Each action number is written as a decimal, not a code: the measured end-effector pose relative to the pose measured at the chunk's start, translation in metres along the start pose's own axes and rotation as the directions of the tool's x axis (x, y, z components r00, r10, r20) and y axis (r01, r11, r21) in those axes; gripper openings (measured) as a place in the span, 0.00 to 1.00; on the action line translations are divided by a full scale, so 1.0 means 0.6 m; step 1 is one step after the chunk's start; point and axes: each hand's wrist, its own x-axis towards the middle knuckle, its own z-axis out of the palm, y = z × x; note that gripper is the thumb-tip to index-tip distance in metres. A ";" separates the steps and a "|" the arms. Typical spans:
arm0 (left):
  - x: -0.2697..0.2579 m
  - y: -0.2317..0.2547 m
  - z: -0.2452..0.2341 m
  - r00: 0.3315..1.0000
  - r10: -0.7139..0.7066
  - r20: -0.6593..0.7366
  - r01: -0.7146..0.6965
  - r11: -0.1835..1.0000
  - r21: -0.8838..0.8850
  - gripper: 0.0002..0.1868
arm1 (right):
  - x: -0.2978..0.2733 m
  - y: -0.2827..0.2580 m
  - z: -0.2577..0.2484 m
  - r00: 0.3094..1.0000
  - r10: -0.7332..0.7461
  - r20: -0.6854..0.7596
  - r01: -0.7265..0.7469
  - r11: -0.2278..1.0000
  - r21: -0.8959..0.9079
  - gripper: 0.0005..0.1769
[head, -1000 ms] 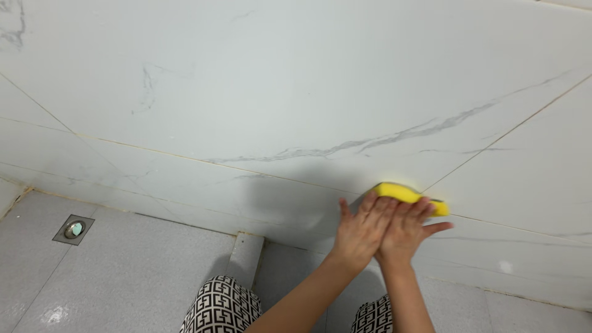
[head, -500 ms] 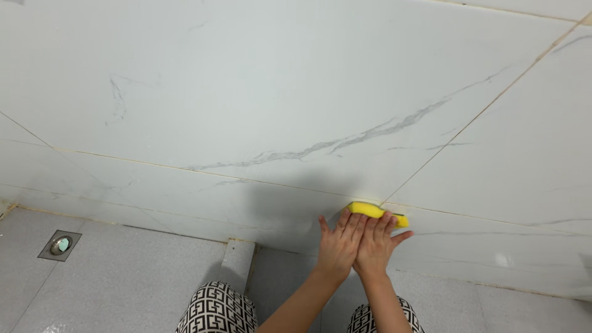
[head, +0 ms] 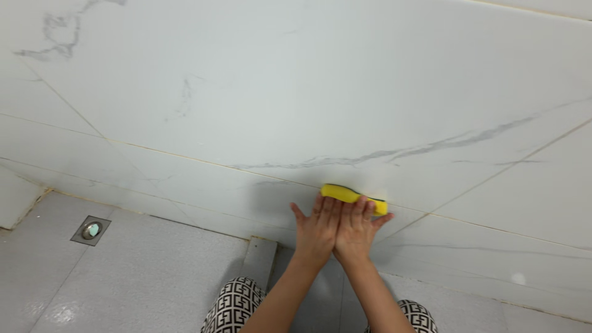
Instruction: The person scrubs the lower section of a white tiled wall using a yellow sponge. They work methodically along the grout lines and tile surfaces, moving from left to right. The person then rinses the sponge in a white bucket filled with water.
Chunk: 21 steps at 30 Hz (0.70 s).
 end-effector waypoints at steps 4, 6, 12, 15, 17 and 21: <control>-0.023 -0.107 -0.024 0.981 -0.114 0.158 0.114 0.993 0.009 0.29 | 0.026 -0.099 0.051 0.982 -0.026 0.186 0.038 0.997 -0.060 0.33; -0.027 -0.162 -0.041 0.965 -0.165 0.204 0.144 0.983 0.114 0.30 | 0.051 -0.156 0.068 0.982 -0.058 0.179 0.063 0.998 -0.025 0.30; -0.026 -0.248 -0.100 0.969 -0.237 0.069 0.232 0.970 0.075 0.32 | 0.109 -0.276 0.063 0.991 -0.135 0.017 0.135 0.991 0.001 0.30; -0.020 -0.223 -0.095 0.959 -0.256 0.126 0.252 0.967 0.042 0.33 | 0.100 -0.247 0.046 0.988 -0.134 0.082 0.145 0.980 -0.139 0.31; -0.010 -0.181 -0.078 0.964 -0.224 0.141 0.228 0.973 -0.017 0.34 | 0.079 -0.196 0.033 0.979 -0.086 0.183 0.121 0.975 -0.185 0.31; 0.013 -0.045 -0.053 0.990 -0.042 0.133 0.045 0.999 -0.019 0.35 | 0.019 -0.047 -0.013 0.988 0.056 0.141 -0.034 0.987 -0.155 0.34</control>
